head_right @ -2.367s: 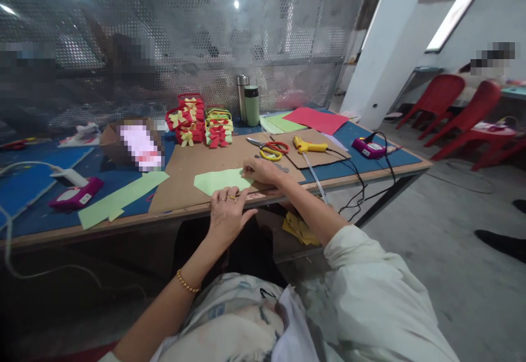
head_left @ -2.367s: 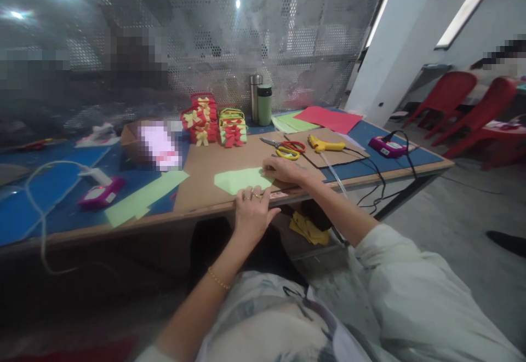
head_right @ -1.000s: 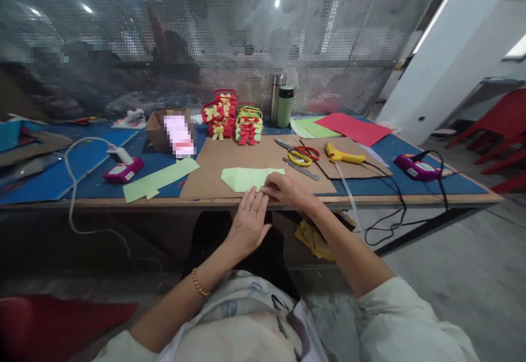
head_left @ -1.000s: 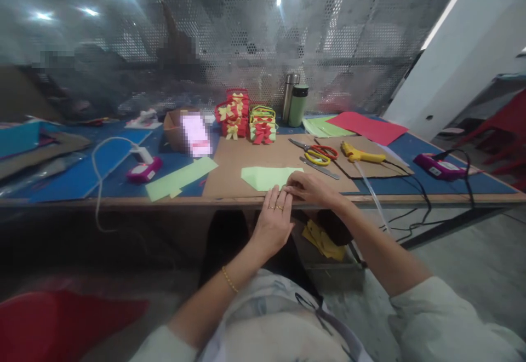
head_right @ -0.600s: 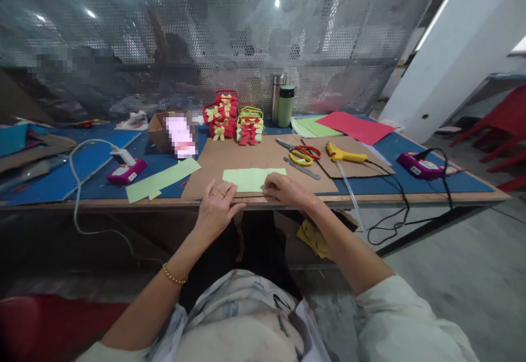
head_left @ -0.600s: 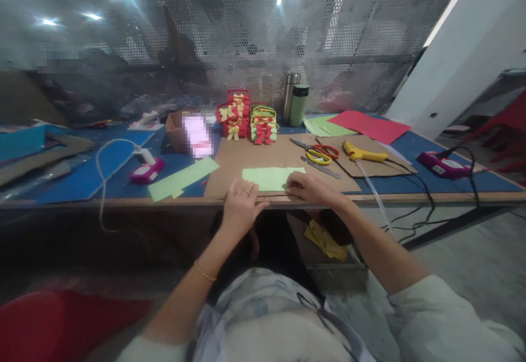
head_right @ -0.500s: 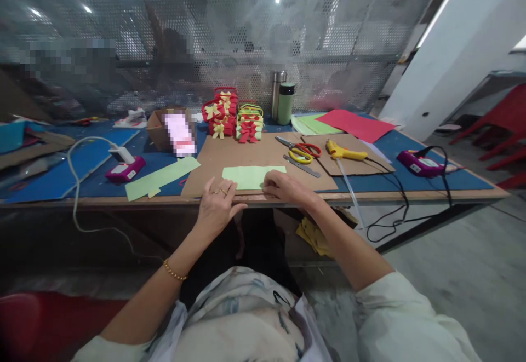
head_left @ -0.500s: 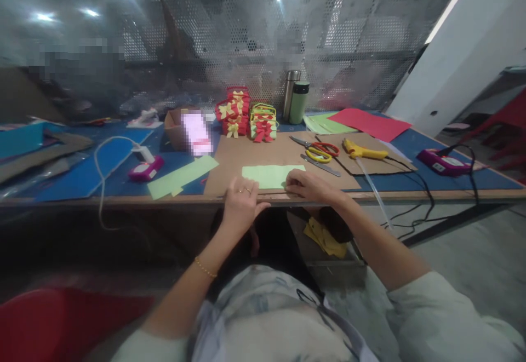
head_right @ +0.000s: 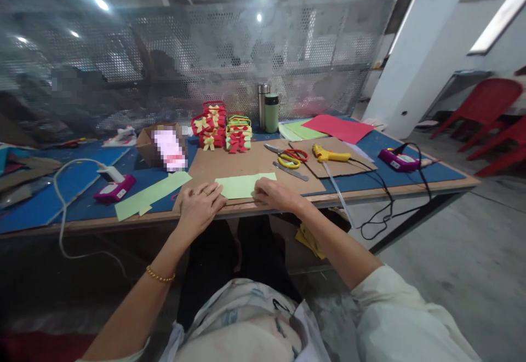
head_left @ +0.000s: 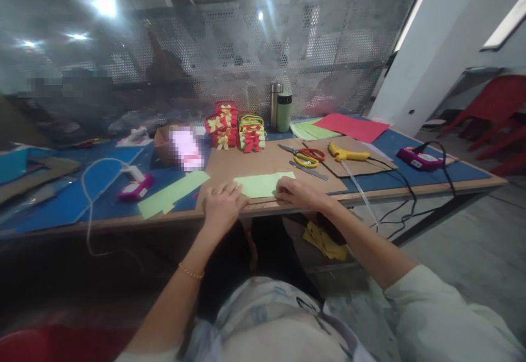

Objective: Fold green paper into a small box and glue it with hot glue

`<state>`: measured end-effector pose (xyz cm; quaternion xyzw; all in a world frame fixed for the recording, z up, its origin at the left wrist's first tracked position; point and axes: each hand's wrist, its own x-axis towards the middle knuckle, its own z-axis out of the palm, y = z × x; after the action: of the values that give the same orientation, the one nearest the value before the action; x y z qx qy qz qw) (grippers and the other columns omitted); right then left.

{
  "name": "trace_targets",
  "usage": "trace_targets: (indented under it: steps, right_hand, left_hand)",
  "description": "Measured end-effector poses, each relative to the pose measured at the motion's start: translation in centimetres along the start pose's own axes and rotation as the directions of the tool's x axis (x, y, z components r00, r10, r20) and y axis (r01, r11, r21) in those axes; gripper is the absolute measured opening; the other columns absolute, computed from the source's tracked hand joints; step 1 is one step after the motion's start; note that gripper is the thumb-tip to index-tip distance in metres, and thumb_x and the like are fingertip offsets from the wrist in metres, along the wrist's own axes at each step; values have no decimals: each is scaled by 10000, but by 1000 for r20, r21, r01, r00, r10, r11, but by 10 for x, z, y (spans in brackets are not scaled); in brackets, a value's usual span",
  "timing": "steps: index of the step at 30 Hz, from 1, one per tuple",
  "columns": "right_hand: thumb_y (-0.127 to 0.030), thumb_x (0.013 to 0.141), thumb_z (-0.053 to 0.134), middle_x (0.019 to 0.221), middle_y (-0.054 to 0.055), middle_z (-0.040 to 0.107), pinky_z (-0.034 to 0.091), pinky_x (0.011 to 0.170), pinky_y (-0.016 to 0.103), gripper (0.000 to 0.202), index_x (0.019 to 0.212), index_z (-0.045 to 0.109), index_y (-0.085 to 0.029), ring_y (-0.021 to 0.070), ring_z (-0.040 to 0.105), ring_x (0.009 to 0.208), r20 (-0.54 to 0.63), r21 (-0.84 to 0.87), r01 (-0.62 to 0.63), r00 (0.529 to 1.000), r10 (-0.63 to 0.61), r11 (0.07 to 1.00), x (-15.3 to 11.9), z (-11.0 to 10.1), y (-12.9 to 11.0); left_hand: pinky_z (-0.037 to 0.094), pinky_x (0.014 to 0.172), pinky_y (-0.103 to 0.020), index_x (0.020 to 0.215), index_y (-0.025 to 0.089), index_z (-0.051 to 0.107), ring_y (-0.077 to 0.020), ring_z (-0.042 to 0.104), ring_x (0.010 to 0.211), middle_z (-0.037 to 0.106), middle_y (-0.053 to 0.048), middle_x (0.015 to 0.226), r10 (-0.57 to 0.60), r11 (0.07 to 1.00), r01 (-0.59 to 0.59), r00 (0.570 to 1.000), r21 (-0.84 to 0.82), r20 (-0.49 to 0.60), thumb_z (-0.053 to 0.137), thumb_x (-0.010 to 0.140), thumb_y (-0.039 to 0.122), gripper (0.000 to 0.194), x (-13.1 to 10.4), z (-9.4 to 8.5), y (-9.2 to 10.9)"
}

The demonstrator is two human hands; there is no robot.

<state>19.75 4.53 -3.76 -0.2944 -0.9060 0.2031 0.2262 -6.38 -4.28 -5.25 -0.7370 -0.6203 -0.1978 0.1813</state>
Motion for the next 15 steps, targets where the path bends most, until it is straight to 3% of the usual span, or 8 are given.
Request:
trace_targets:
  steps: [3,7,10,15]
  right_hand:
    - [-266,905,576,776,17,639,379,654,255,130,813,624,-188,146,523,692,-32,1,-26,999,26,1000,6,-11,-3]
    - [-215,931,541,861,54,697,391,685,261,161,939,693,-165,165,580,751,-129,-157,-101,988,81,982,29,-23,2]
    - [-188,899,613,999,115,723,402,755,283,144,970,733,-151,206,629,875,-80,-214,-95,994,80,972,48,-22,10]
    - [-261,809,758,1088,163,723,395,792,317,273,1058,767,-149,276,643,987,-23,-213,-108,994,106,971,60,-15,22]
  left_hand:
    - [395,1045,-565,1273,266,704,-355,600,1281,686,-135,1379,18,1000,-18,1000,0,-10,569,979,400,350,1,2,-1]
    - [407,1044,-490,1446,185,566,-332,593,1274,662,-186,1382,51,997,-50,999,-56,3,590,971,409,526,6,-1,3]
    - [412,1033,-484,1471,164,532,-319,635,1151,710,-166,1213,81,994,-77,996,-75,44,631,949,402,582,13,-4,3]
    - [445,985,-438,1324,200,635,-275,642,1049,676,-101,1083,121,983,-117,992,-143,24,690,904,302,435,16,-7,-3]
